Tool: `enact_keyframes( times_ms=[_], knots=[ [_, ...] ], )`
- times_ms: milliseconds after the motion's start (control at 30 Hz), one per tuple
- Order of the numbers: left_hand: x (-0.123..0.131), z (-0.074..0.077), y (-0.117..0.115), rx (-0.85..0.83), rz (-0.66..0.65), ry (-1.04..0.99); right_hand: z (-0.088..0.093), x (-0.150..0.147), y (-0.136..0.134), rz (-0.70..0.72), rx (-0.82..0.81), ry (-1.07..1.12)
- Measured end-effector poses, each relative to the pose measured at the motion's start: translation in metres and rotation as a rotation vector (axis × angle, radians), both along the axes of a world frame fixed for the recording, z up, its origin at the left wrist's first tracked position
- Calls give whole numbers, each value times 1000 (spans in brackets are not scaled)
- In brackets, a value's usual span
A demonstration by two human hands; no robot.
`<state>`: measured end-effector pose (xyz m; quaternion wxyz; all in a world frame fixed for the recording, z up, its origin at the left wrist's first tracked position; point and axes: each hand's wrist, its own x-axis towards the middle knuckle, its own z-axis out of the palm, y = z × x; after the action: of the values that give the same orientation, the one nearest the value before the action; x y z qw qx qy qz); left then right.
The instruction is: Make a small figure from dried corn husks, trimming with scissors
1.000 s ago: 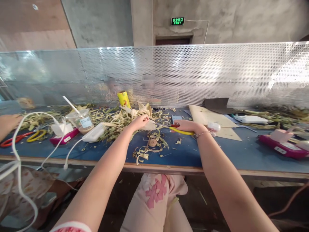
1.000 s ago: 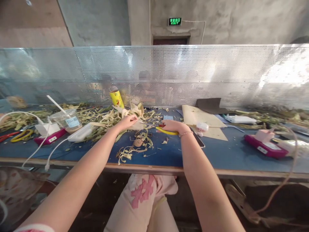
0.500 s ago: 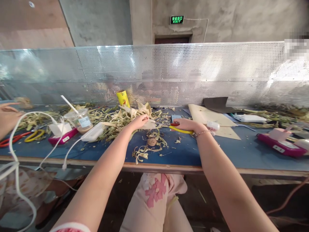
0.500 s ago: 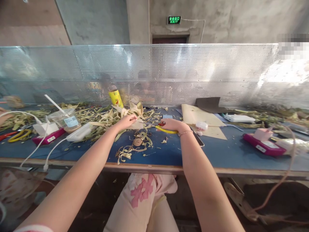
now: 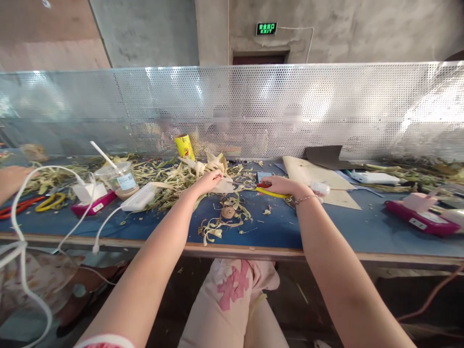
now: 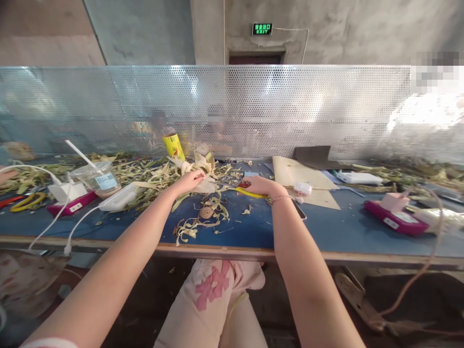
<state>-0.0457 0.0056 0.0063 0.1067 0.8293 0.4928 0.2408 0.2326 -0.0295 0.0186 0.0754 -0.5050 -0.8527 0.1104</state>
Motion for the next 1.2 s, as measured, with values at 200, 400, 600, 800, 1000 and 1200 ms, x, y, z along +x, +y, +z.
enact_keyframes(
  times_ms=[200, 400, 600, 800, 1000, 1200],
  knots=[
    [-1, 1, -1, 29, -6, -27, 1, 1, -3, -37, -17, -13],
    [-5, 3, 0, 127, 52, -7, 6, -1, -9, -71, -152, 17],
    [-4, 5, -1, 155, 89, 19, 8, -4, -12, -55, -146, -20],
    [-5, 4, -2, 138, 90, 110, 9, 0, -11, 2, -180, 4],
    [-5, 6, -4, 131, 103, 125, 13, 1, -15, -7, -205, -11],
    [0, 4, -4, 115, 77, 98, 17, -2, -19, -1, -196, -15]
  ],
)
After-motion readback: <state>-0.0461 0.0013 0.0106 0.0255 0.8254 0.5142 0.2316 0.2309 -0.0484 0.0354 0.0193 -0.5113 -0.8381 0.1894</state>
